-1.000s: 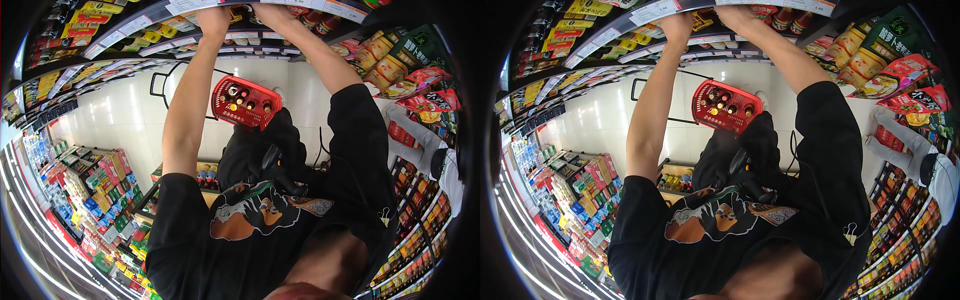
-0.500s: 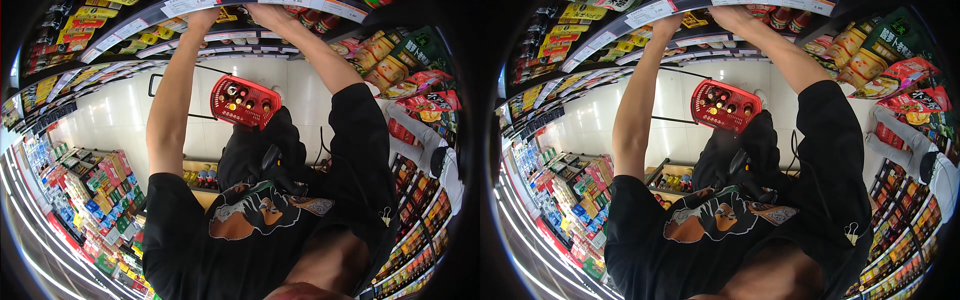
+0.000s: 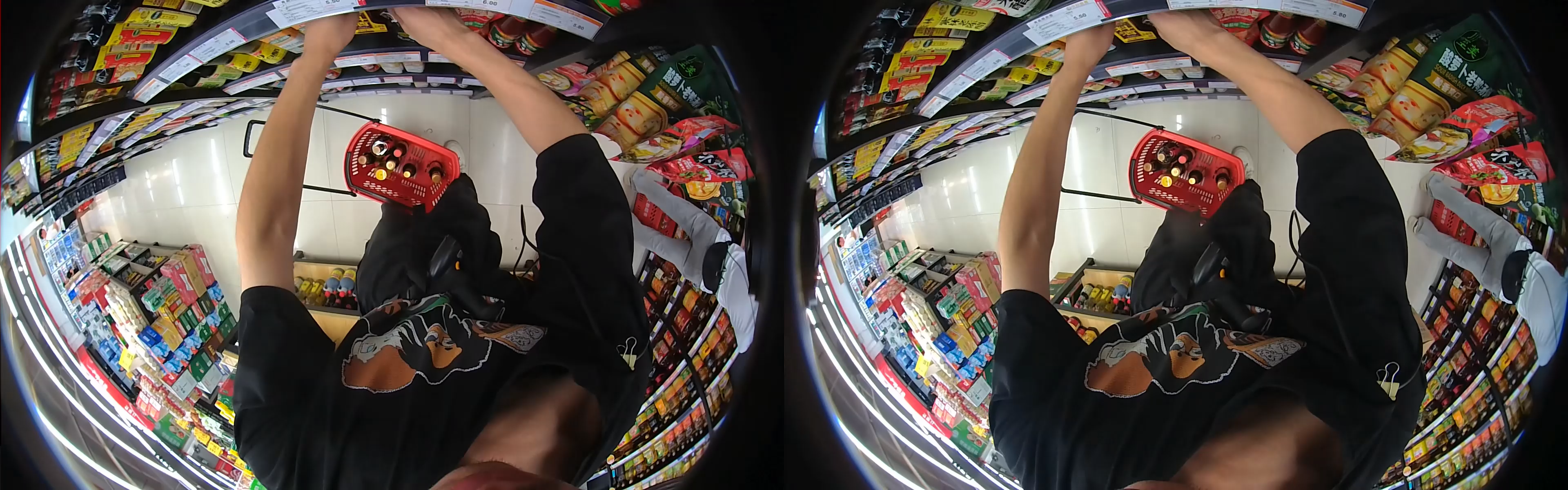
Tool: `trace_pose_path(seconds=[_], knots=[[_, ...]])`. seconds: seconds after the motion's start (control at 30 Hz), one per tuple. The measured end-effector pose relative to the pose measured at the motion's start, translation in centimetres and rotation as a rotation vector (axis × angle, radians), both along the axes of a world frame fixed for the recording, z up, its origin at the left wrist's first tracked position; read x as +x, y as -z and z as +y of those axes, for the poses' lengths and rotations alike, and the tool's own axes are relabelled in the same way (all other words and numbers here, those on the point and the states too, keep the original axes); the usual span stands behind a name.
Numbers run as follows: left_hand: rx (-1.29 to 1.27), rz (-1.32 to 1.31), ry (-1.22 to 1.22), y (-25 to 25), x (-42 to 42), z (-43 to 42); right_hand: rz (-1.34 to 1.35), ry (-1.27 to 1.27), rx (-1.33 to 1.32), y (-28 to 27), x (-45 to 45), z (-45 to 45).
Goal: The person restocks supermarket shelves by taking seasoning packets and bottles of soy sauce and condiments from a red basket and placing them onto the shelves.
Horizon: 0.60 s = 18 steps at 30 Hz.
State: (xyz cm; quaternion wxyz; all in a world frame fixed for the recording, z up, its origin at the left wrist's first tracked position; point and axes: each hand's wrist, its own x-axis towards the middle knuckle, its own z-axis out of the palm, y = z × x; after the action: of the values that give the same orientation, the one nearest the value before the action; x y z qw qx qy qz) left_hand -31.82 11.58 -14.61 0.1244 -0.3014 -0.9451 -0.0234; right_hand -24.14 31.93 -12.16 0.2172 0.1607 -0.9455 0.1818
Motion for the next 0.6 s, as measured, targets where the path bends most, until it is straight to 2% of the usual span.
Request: trace_pose_path(seconds=[0.07,0.1,0.17,0.3,0.37,0.43,0.5,0.53,0.57,0.6], knots=[[0.443,0.023,0.128,-1.0,1.7,0.0,0.013,-0.054,0.002,-1.1,0.8,0.2],[0.445,0.022,0.13,-1.6,2.8,0.2,0.012,-0.053,0.005,-1.2,1.3,0.4],[0.683,0.028,0.098,-2.8,5.3,0.5,-0.257,-0.021,-0.086,-1.0,2.5,0.8],[0.689,0.066,0.086,-2.9,8.2,0.6,-0.268,0.089,-0.159,0.1,5.8,3.4],[0.698,-0.096,0.062,-3.6,9.6,1.5,-0.238,0.064,-0.553,-1.9,8.4,4.9],[0.716,-0.141,0.063,-3.7,9.4,2.5,-0.19,0.1,-0.533,-2.7,9.2,5.5],[0.575,-0.142,0.126,-3.2,8.6,3.3,-0.417,0.38,-0.62,-4.7,9.7,6.1],[0.472,-0.226,0.073,-3.3,8.5,3.6,-0.485,0.4,-0.769,-6.2,9.9,5.8],[0.473,-0.229,0.076,-3.1,8.3,3.9,-0.485,0.404,-0.769,-5.6,9.8,6.1],[0.479,-0.342,-0.006,-2.5,7.8,4.2,-0.345,0.408,-0.619,-5.0,9.3,6.4]])
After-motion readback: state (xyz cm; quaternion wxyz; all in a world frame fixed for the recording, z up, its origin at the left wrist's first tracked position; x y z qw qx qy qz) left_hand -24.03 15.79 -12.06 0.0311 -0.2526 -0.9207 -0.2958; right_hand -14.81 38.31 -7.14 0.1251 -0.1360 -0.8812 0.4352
